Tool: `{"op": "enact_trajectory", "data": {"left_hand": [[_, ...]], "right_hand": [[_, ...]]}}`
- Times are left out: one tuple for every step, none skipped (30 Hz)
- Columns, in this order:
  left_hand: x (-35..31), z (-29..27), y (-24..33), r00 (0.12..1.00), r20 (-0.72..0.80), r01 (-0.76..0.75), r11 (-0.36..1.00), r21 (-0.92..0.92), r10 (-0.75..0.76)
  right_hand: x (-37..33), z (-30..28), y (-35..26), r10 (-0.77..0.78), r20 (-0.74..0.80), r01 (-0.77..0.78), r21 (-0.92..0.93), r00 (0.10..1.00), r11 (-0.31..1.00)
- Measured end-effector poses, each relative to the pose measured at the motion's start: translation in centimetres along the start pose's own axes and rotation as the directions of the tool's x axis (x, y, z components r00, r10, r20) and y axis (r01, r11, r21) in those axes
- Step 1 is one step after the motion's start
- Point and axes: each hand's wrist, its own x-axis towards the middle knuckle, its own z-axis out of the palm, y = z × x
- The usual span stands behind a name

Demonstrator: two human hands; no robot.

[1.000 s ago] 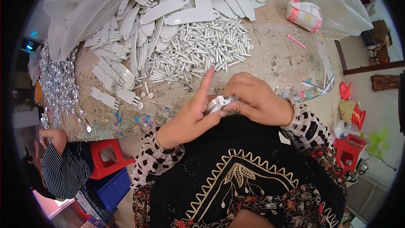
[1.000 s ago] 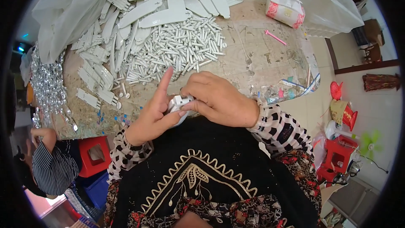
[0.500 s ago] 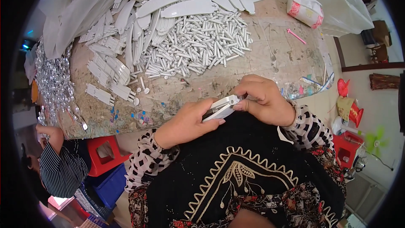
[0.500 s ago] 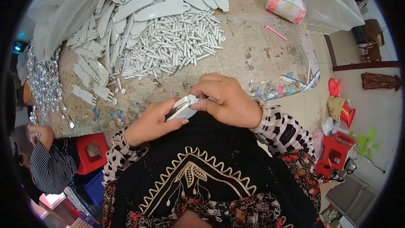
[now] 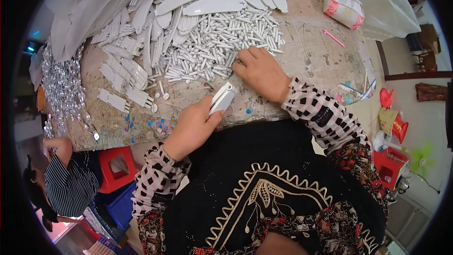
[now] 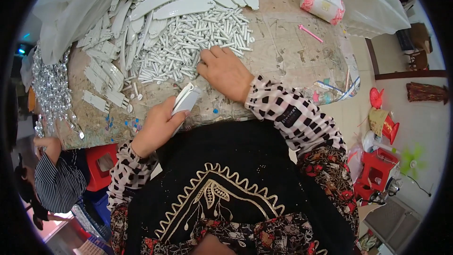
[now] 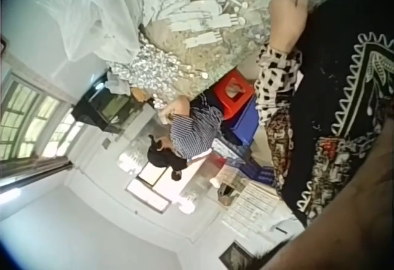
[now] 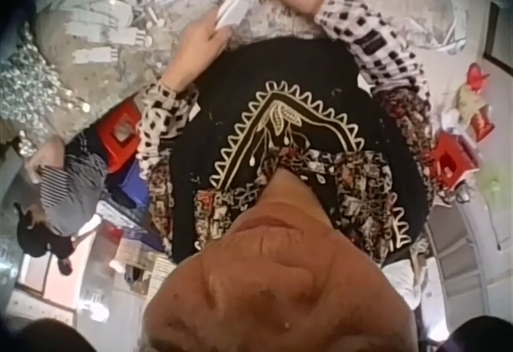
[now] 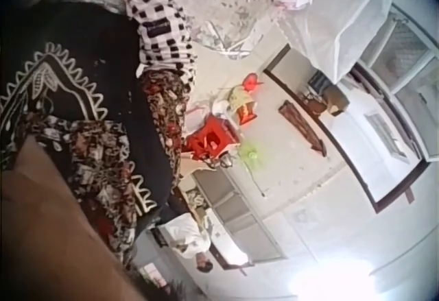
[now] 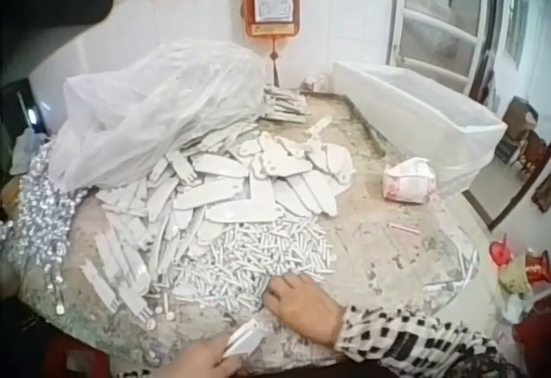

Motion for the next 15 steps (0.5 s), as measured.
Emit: {"op": "enact_trajectory", "data": {"left_hand": [[0.0,-0.1,0.0,1.0,0.007,-0.002,0.999,0.051,0.002],[0.0,-0.2,0.1,1.0,0.015,-0.005,0.995,0.101,0.003],[0.1,-0.3,0.1,1.0,0.015,-0.002,0.995,0.102,0.0],[0.2,-0.3,0.2,0.999,0.023,0.029,0.984,0.176,-0.034],[0.3,-0.3,0.2,0.997,0.03,0.058,0.967,0.249,-0.067],[0.3,-0.3,0.3,0.997,0.03,0.058,0.967,0.248,-0.068],[0.4,-0.3,0.3,0.997,0.037,0.053,0.963,0.263,-0.065],[0.5,-0.3,0.3,0.997,0.044,0.048,0.96,0.277,-0.063],[0.7,-0.4,0.5,0.997,0.044,0.049,0.96,0.275,-0.064],[0.9,-0.5,0.8,0.996,0.066,0.044,0.955,0.294,-0.066],[1.0,-0.6,1.0,0.994,0.088,0.039,0.949,0.313,-0.07],[1.3,-0.6,1.2,0.994,0.091,0.036,0.949,0.312,-0.068],[1.5,-0.6,1.4,0.992,0.111,0.014,0.933,0.359,-0.058],[1.6,-0.6,1.5,0.99,0.131,-0.008,0.914,0.405,-0.05],[1.8,-0.5,1.5,0.99,0.134,-0.011,0.915,0.404,-0.047]], "right_hand": [[0.1,0.2,0.1,-0.037,0.025,0.038,-0.039,0.999,0.999],[0.3,0.3,0.1,-0.072,0.052,0.076,-0.078,0.996,0.994],[0.3,0.4,0.2,-0.073,0.052,0.076,-0.074,0.996,0.994],[0.3,0.5,0.3,-0.104,0.061,0.109,-0.079,0.993,0.991],[0.2,0.5,0.4,-0.135,0.072,0.141,-0.083,0.988,0.987],[-0.1,0.5,0.6,-0.136,0.072,0.141,-0.083,0.988,0.986],[-0.5,0.6,0.8,-0.107,0.042,0.109,-0.046,0.993,0.993],[-0.7,0.7,0.9,-0.076,0.014,0.076,-0.009,0.997,0.997],[-0.7,0.5,0.7,-0.076,0.015,0.076,-0.008,0.997,0.997],[-0.7,0.0,0.3,-0.033,0.007,0.033,0.019,0.999,0.999],[-0.8,-0.2,0.0,0.011,0.002,-0.011,0.047,1.0,0.999],[-1.0,-0.1,-0.1,0.014,0.003,-0.014,0.045,1.0,0.999],[-1.2,0.1,-0.2,0.109,-0.026,-0.099,0.24,0.994,0.966],[-1.4,0.3,-0.3,0.207,-0.036,-0.172,0.428,0.978,0.887],[-1.4,0.5,-0.7,0.21,-0.036,-0.175,0.426,0.977,0.888]]}}
